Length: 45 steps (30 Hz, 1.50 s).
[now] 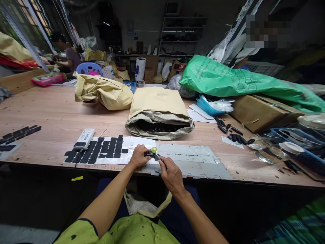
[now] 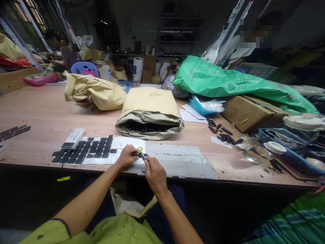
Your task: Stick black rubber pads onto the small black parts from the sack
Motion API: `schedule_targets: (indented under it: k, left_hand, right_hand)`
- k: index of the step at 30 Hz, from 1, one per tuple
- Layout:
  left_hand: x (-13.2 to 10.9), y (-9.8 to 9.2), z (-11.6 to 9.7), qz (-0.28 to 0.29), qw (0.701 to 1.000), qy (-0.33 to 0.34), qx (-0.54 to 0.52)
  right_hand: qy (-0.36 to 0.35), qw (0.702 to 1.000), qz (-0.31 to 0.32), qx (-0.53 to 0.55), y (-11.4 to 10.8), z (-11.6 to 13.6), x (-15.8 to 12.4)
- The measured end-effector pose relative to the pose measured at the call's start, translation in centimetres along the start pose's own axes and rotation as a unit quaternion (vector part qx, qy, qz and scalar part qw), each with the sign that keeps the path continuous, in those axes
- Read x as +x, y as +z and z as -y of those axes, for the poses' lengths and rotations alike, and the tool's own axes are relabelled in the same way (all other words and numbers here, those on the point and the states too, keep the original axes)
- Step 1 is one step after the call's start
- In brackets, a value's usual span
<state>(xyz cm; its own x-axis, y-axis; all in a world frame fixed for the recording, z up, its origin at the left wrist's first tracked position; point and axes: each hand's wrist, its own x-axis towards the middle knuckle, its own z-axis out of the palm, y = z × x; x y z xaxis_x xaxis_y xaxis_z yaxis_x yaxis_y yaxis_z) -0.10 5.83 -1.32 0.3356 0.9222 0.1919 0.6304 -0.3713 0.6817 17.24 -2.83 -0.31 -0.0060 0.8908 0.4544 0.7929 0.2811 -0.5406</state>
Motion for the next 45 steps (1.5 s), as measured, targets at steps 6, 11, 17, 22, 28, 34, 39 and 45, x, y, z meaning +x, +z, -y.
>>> schedule_targets:
  k: [6,11,17,22,28,34,39,45]
  left_hand:
    - [0.0,0.0,0.1,0.002,1.000,0.008,0.014]
    - [0.1,0.1,0.3,0.002,1.000,-0.010,-0.001]
    - [0.0,0.1,0.2,-0.010,1.000,-0.006,-0.025]
    - [0.1,0.1,0.2,-0.012,0.999,-0.014,-0.031]
    - [0.0,0.1,0.2,-0.005,1.000,-0.012,-0.024]
    - [-0.2,0.1,-0.3,-0.004,1.000,0.006,0.022]
    - [-0.1,0.4,0.0,0.003,0.999,0.006,0.037]
    - [0.1,0.3,0.2,0.016,0.999,0.017,0.043]
  right_hand:
    - [-0.027,0.997,-0.028,-0.067,0.9,0.5,-0.3]
    - [0.003,0.996,-0.003,-0.094,1.1,0.4,-0.6]
    - [0.057,0.997,-0.015,-0.056,0.2,0.5,-0.5]
    - [0.066,0.996,0.007,-0.060,0.4,0.1,-1.1]
    - [0.088,0.993,-0.039,-0.072,-0.3,-2.5,1.2]
    - [0.101,0.975,-0.044,-0.192,-1.1,-8.1,6.1]
    - [0.112,0.965,-0.016,-0.235,-0.1,-10.3,7.9]
    - [0.120,0.958,-0.003,-0.261,0.6,-10.0,7.6]
